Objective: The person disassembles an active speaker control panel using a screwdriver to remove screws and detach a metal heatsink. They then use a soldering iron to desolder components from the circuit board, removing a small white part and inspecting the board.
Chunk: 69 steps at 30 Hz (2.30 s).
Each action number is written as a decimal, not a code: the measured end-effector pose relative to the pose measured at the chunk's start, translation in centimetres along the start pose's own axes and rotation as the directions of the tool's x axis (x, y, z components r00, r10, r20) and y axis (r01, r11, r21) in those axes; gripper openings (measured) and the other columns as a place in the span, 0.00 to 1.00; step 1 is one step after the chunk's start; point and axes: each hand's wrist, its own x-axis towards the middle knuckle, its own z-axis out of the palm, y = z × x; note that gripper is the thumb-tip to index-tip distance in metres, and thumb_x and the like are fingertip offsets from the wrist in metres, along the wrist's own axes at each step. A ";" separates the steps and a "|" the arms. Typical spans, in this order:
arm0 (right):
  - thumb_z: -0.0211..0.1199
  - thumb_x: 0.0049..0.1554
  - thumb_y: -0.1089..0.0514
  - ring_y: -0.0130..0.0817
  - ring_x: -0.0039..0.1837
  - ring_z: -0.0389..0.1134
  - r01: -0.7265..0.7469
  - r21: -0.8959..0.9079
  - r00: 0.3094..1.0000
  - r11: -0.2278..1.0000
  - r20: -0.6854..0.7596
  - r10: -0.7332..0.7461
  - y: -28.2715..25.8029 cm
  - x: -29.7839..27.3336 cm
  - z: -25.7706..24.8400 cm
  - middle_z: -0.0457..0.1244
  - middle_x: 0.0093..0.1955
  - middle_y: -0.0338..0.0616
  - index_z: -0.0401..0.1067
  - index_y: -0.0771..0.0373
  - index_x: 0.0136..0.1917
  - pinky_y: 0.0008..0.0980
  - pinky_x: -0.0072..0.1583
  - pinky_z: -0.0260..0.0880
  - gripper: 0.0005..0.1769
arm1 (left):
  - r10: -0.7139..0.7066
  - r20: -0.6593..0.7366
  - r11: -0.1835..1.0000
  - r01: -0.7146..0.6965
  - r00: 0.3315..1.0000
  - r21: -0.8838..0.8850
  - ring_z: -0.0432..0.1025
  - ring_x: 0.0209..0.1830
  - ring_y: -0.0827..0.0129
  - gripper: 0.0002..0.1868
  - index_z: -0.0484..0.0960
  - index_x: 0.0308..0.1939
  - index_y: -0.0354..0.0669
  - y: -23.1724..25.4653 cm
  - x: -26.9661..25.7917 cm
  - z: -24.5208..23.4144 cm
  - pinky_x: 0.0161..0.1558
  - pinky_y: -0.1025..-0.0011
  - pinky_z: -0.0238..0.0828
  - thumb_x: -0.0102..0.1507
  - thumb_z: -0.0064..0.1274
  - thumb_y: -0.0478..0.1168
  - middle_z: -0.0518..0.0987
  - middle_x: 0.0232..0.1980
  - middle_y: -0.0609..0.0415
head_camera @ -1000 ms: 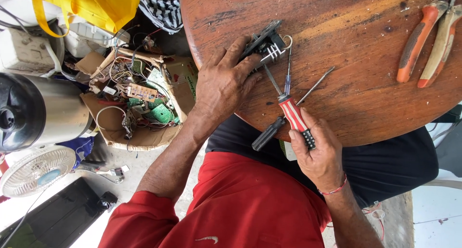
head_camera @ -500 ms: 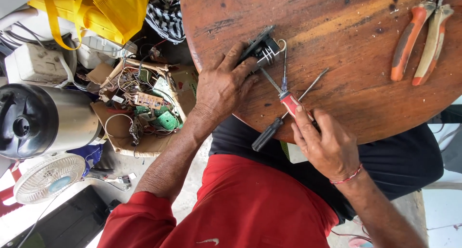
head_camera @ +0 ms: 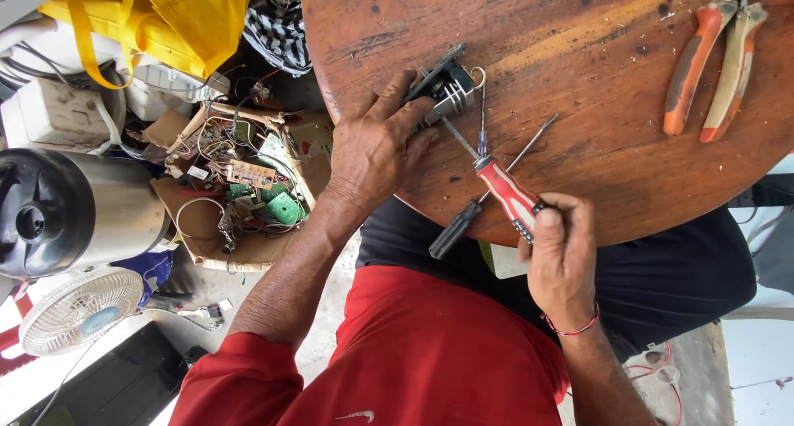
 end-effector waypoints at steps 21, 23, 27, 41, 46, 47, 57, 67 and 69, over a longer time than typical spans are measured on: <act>0.49 0.68 0.53 0.38 0.35 0.69 0.146 -0.393 0.977 0.908 -0.085 -0.194 0.7 -1.0 0.1 0.64 0.28 0.42 0.67 0.65 0.68 0.36 0.39 0.67 0.20 | 0.014 -0.048 1.000 -0.013 0.999 0.006 0.79 0.41 0.53 0.18 0.86 0.53 0.59 -0.2 -0.2 0.8 0.41 0.57 0.78 0.64 0.64 0.58 0.78 0.64 0.52; 0.69 0.58 0.58 0.51 0.60 0.67 0.444 -0.429 0.856 0.787 -0.057 -0.514 1.2 -0.6 0.1 0.62 0.60 0.57 0.64 0.72 0.68 0.44 0.55 0.69 0.29 | 0.010 -0.056 1.000 -0.010 0.998 -0.001 0.79 0.42 0.52 0.18 0.86 0.53 0.59 -0.2 0.0 0.7 0.41 0.57 0.78 0.64 0.65 0.57 0.78 0.64 0.51; 0.68 0.60 0.50 0.51 0.52 0.68 0.325 -0.328 0.923 0.887 -0.094 -0.373 0.8 -0.9 0.2 0.64 0.49 0.63 0.60 0.70 0.73 0.47 0.50 0.68 0.36 | 0.005 -0.055 1.000 -0.006 0.998 -0.012 0.79 0.41 0.52 0.17 0.86 0.53 0.58 0.1 0.0 0.6 0.42 0.57 0.78 0.65 0.64 0.56 0.78 0.63 0.50; 0.72 0.57 0.58 0.55 0.63 0.69 0.565 -0.524 0.740 0.637 -0.019 -0.672 1.8 -0.3 0.2 0.63 0.63 0.59 0.68 0.73 0.64 0.47 0.58 0.73 0.27 | 0.007 -0.079 1.000 -0.007 0.997 0.002 0.79 0.41 0.53 0.18 0.86 0.52 0.62 -0.6 -0.2 1.2 0.41 0.57 0.78 0.62 0.66 0.59 0.79 0.63 0.54; 0.60 0.63 0.47 0.43 0.51 0.69 0.407 -0.376 0.882 0.832 -0.072 -0.465 2.5 -0.7 0.2 0.63 0.50 0.53 0.61 0.72 0.72 0.38 0.46 0.73 0.33 | 0.011 -0.072 1.000 -0.010 0.997 0.009 0.79 0.42 0.55 0.18 0.85 0.52 0.63 -0.7 -0.2 1.1 0.42 0.58 0.78 0.61 0.66 0.59 0.79 0.63 0.56; 0.47 0.69 0.47 0.35 0.41 0.72 0.362 -0.364 0.911 0.858 -0.055 -0.408 2.3 -1.0 0.2 0.67 0.39 0.44 0.62 0.71 0.71 0.33 0.40 0.71 0.27 | 0.006 -0.067 1.000 -0.005 0.998 0.007 0.79 0.42 0.54 0.18 0.85 0.52 0.63 -0.7 -0.3 1.0 0.42 0.58 0.78 0.62 0.65 0.59 0.79 0.63 0.57; 0.53 0.65 0.54 0.34 0.36 0.70 0.161 -0.329 0.975 0.931 -0.093 -0.201 1.3 -1.1 0.3 0.70 0.33 0.42 0.61 0.64 0.73 0.33 0.38 0.65 0.25 | -0.005 -0.065 1.000 0.005 0.998 0.005 0.79 0.42 0.53 0.19 0.85 0.52 0.63 -0.7 -0.3 0.8 0.43 0.57 0.78 0.62 0.65 0.60 0.79 0.63 0.56; 0.59 0.66 0.53 0.46 0.47 0.73 0.333 -0.365 0.926 0.870 -0.050 -0.375 2.0 -0.6 -0.5 0.64 0.53 0.57 0.61 0.71 0.71 0.43 0.48 0.74 0.26 | -0.012 -0.045 1.000 0.012 0.999 -0.006 0.79 0.44 0.49 0.19 0.85 0.53 0.63 -0.4 -0.2 1.1 0.44 0.54 0.79 0.61 0.65 0.60 0.79 0.63 0.55; 0.56 0.67 0.55 0.46 0.45 0.74 0.342 -0.374 0.920 0.862 -0.053 -0.388 1.6 -0.8 -0.3 0.64 0.52 0.57 0.64 0.72 0.69 0.42 0.46 0.75 0.23 | -0.015 -0.046 1.000 0.015 0.999 -0.006 0.79 0.44 0.48 0.19 0.85 0.53 0.63 -0.2 -0.2 1.1 0.44 0.53 0.79 0.62 0.65 0.60 0.79 0.63 0.55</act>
